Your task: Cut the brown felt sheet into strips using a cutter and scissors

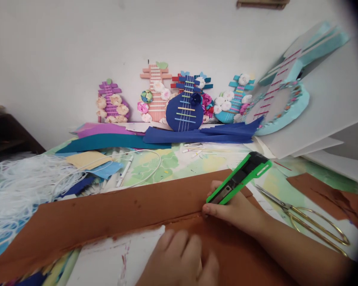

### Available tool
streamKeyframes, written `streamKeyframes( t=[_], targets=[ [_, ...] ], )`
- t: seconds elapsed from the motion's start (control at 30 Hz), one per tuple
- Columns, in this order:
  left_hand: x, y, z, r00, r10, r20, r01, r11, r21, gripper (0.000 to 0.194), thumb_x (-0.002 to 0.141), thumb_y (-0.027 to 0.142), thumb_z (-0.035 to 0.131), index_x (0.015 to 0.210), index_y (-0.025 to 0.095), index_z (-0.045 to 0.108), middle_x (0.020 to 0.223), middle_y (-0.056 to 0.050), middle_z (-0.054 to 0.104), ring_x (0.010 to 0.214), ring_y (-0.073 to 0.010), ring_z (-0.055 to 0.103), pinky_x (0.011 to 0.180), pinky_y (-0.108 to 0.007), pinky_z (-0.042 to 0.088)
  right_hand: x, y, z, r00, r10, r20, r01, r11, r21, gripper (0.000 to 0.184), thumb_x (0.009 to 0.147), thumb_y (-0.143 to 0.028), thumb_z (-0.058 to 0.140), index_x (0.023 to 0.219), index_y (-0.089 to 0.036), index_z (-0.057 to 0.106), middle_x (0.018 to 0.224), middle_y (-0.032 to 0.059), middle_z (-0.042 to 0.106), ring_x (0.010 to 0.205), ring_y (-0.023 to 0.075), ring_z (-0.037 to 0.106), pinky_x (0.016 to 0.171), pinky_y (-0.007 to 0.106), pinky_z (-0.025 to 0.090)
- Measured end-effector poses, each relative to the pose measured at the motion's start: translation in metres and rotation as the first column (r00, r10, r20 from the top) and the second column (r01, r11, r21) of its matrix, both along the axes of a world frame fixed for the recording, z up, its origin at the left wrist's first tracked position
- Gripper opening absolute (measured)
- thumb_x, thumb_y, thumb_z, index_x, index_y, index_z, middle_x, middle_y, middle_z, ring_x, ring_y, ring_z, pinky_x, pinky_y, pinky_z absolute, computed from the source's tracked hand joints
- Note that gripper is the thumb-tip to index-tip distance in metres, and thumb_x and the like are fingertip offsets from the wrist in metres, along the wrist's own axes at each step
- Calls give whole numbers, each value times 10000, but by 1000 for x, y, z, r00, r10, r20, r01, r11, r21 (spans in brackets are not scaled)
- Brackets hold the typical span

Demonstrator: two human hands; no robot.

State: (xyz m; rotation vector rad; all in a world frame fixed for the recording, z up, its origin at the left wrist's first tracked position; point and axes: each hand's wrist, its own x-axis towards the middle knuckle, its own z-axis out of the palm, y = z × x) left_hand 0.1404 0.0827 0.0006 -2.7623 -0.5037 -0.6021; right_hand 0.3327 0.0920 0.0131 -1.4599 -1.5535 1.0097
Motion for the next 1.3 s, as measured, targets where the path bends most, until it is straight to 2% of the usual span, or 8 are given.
streamKeyframes(
  t=[0.1,0.17,0.47,0.63,0.77,0.97,1.17,1.3],
  targets=[
    [8,12,-6,994,-15,112,5,996,90,132,764,146,402,772,193,525,884,-78,594,787,-229,539,690,-364,383,-1,1,3,1000,-4,12,4,1000,-4,275,629,-385,630,639,-190,437,531,-54,462,459,77,430,417,195,338],
    [11,17,-13,993,-54,103,46,996,79,123,768,167,400,766,183,521,958,-95,591,850,-230,537,732,-359,381,-3,2,5,1000,6,13,-5,1000,-17,283,633,-374,627,623,-193,411,511,-65,428,445,73,408,417,197,327],
    [12,16,-23,986,-75,150,57,991,119,90,748,141,416,732,170,500,935,-141,611,842,-230,575,758,-333,404,-10,2,6,991,39,129,-36,999,-27,340,634,-374,615,583,-190,334,556,-56,352,513,82,353,435,206,278],
    [13,14,-27,981,-78,176,54,989,138,108,757,142,392,747,161,497,934,-154,610,852,-243,576,753,-341,413,-8,3,2,997,32,76,-33,999,3,366,609,-372,642,575,-189,327,548,-58,352,514,80,352,447,205,291],
    [12,14,-26,988,-80,131,58,985,165,145,778,136,364,805,147,506,927,-155,614,859,-248,577,750,-337,418,-6,3,0,999,7,50,-7,1000,-3,345,602,-358,655,585,-187,356,555,-57,390,503,76,375,445,201,310],
    [8,17,-11,986,-135,-97,153,966,211,226,847,180,313,1004,138,470,939,-175,606,856,-256,584,699,-338,447,-8,1,3,996,-43,75,43,999,-6,310,600,-349,654,591,-185,391,543,-59,422,461,72,388,414,202,306],
    [7,18,-11,980,-127,-150,155,970,189,249,855,206,301,1025,129,465,978,-191,585,885,-273,570,701,-355,451,-8,1,2,997,-42,68,40,999,32,318,568,-330,678,578,-185,395,534,-55,431,488,82,406,418,196,311],
    [6,17,-12,978,-128,-162,158,968,193,259,855,195,285,1031,134,466,984,-177,588,881,-272,572,691,-353,450,-6,2,-2,995,-98,-2,98,995,20,314,647,-404,599,581,-185,383,481,-61,412,378,57,367,344,184,271]
  ],
)
